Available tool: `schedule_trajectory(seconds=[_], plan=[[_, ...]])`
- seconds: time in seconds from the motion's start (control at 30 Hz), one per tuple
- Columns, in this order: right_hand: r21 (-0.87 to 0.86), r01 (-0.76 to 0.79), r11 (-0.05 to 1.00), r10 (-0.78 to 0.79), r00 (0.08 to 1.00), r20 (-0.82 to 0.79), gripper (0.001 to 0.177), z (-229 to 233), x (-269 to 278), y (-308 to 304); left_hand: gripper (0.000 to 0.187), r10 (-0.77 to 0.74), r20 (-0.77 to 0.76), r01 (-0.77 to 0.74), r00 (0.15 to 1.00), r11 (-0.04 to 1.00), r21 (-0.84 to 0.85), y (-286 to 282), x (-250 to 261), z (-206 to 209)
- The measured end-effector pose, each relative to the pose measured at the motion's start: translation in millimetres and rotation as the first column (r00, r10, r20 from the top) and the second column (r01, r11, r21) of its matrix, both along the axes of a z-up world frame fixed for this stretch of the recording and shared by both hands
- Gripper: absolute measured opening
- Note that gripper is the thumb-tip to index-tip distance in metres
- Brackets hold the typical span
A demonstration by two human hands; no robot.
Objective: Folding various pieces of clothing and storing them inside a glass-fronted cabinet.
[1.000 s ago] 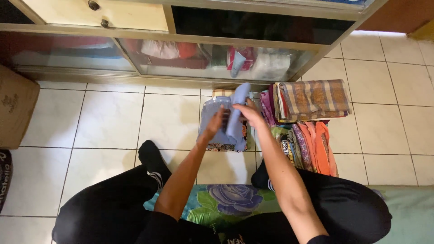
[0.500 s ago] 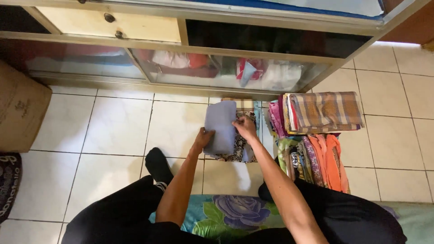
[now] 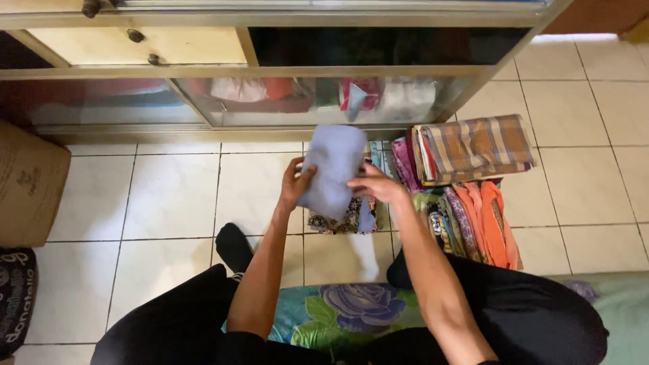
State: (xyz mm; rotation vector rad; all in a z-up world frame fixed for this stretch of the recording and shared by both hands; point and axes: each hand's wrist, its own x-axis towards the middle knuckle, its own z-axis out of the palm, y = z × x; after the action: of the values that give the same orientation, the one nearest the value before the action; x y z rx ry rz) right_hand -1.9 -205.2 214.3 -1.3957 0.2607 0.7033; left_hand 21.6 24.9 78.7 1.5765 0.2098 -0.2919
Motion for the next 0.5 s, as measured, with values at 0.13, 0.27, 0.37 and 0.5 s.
schedule_trajectory(seconds=[0.13, 0.27, 0.37, 0.5], plan=[[0.257, -0.282, 0.924, 0.294, 0.956, -0.008, 0.042, -68.4, 9.9, -72.6, 0.048, -0.208, 0.044, 0.185, 0.977, 0.932, 0.311, -17.4, 13.3, -16.9], [-0.13, 0.201, 0.971, -0.214, 0.972, -0.098, 0.114, -25.0, -14.3, -55.0, 0.054, -0.365, -0.07, 0.332, 0.928, 0.73, 0.597, -12.3, 9.4, -48.4], [-0.17, 0.372, 0.912, -0.376, 0.927, 0.007, 0.084, -116.2, 12.6, -81.4, 0.053, -0.34, -0.154, 0.368, 0.928, 0.764, 0.531, 0.1, -7.1, -43.4], [-0.327, 0.317, 0.89, -0.311, 0.948, 0.071, 0.06, -154.6, 34.7, -86.3, 0.063, -0.266, -0.264, 0.361, 0.927, 0.826, 0.433, 24.2, -15.1, -69.2]])
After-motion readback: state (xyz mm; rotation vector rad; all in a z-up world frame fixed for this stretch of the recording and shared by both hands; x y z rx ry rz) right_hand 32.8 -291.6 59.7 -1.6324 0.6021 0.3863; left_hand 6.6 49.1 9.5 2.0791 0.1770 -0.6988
